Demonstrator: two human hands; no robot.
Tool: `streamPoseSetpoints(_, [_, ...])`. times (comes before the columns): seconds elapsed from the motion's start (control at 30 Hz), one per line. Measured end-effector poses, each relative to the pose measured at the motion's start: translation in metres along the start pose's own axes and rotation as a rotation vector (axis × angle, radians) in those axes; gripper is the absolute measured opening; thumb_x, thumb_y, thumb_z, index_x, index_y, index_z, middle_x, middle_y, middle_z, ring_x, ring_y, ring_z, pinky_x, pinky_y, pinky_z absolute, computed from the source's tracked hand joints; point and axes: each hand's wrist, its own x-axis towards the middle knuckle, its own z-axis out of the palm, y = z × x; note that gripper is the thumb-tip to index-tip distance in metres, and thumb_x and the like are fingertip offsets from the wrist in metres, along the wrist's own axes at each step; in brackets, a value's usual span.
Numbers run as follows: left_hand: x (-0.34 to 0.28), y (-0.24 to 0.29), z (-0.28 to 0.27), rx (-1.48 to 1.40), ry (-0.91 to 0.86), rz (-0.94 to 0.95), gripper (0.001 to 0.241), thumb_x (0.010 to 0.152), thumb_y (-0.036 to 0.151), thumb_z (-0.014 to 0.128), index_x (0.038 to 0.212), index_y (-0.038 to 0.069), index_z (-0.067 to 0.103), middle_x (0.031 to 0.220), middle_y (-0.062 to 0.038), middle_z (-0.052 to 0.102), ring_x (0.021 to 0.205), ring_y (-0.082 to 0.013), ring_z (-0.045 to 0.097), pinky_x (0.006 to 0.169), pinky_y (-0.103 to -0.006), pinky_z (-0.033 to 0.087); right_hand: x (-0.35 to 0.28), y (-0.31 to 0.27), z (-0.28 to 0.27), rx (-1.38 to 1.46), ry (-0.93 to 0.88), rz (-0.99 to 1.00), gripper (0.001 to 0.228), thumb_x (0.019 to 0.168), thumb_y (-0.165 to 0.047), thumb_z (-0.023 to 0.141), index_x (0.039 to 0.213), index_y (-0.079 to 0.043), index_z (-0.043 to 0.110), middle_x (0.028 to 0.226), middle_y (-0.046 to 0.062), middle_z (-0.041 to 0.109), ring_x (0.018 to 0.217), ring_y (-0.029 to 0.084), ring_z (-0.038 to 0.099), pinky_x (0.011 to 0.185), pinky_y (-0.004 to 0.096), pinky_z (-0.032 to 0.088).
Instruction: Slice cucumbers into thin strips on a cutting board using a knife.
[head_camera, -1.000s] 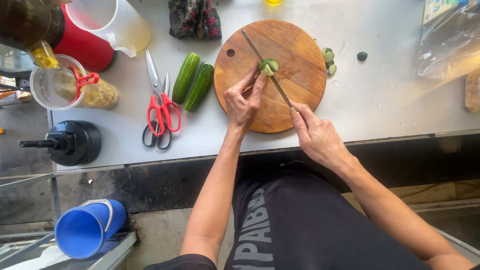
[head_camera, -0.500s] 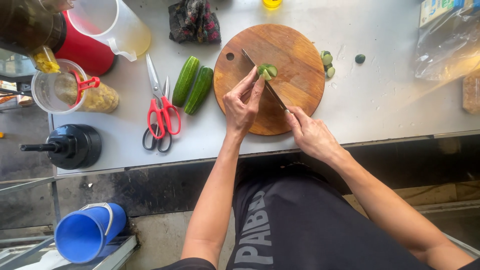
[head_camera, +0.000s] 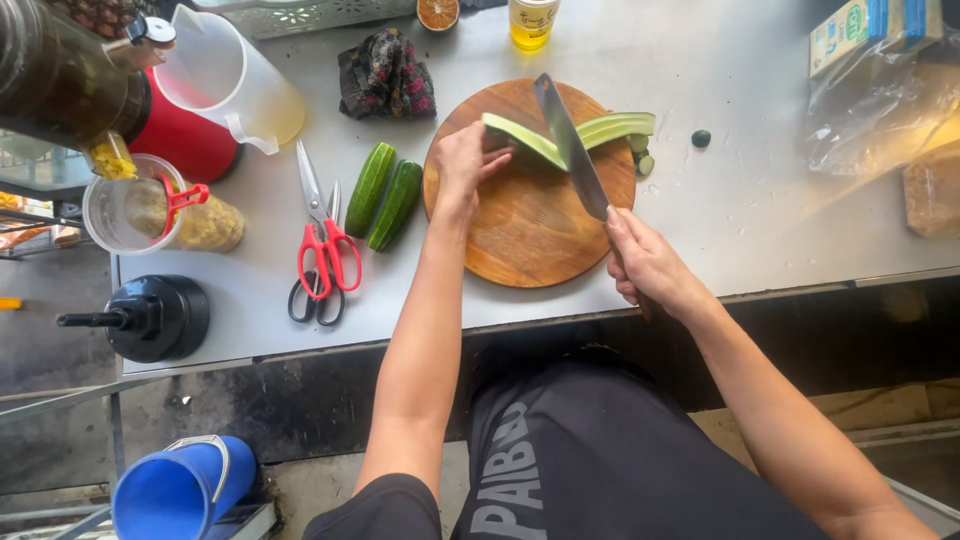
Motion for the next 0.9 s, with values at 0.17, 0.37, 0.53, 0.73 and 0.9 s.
streamPoseSetpoints(0.17, [-0.018,0.002,-0.026,0.536,0.189,0.518,0.030,0.089,0.021,0.071,0.111,0.001,0.074,0.091,-0.026,0.074,0.071,-0.0318,0.077,0.061,-0.0353,0.066,0.000,0.006,0.007,-0.141,-0.066,-0.047,0.044,0.110,-0.042,0.034,0.133,-0.013,0.058,0.053,0.007,0.046,0.035,0.021,0.051,0.031,0.033,0.046])
streamPoseSetpoints(0.37, [-0.060,0.012,-0.116,1.240,0.361,0.797,0.036,0.087,0.030,0.079,0.115,0.007,0.075,0.100,-0.015,0.072,0.093,-0.0329,0.069,0.083,-0.0458,0.056,0.005,0.013,0.007,-0.276,-0.136,-0.025,0.043,0.107,-0.039,0.038,0.132,-0.013,0.061,0.050,0.012,0.052,0.036,0.024,0.057,0.033,0.034,0.051])
streamPoseSetpoints(0.53, [-0.045,-0.007,-0.148,1.468,0.359,0.746,0.053,0.075,0.026,0.083,0.123,0.007,0.071,0.105,-0.012,0.071,0.099,-0.0316,0.064,0.086,-0.0460,0.053,0.004,0.008,0.004,-0.275,-0.026,-0.047,0.046,0.109,-0.042,0.037,0.136,-0.011,0.060,0.048,0.010,0.051,0.035,0.026,0.058,0.034,0.036,0.050])
streamPoseSetpoints(0.73, [-0.088,0.036,-0.107,1.190,0.381,0.775,0.053,0.066,0.032,0.086,0.112,0.007,0.073,0.089,-0.011,0.072,0.082,-0.0296,0.071,0.072,-0.0417,0.058,0.004,0.012,0.002,-0.315,-0.006,-0.031,0.046,0.109,-0.042,0.037,0.138,-0.015,0.059,0.047,0.010,0.053,0.036,0.027,0.060,0.034,0.037,0.052])
streamPoseSetpoints(0.9, [-0.077,0.018,-0.062,0.553,0.066,0.630,0.059,0.068,0.026,0.093,0.121,0.010,0.071,0.091,-0.010,0.074,0.074,-0.0177,0.070,0.061,-0.0295,0.059,0.000,0.005,0.004,-0.300,-0.017,-0.050,0.047,0.109,-0.042,0.037,0.138,-0.013,0.060,0.048,0.008,0.052,0.037,0.025,0.059,0.038,0.037,0.052])
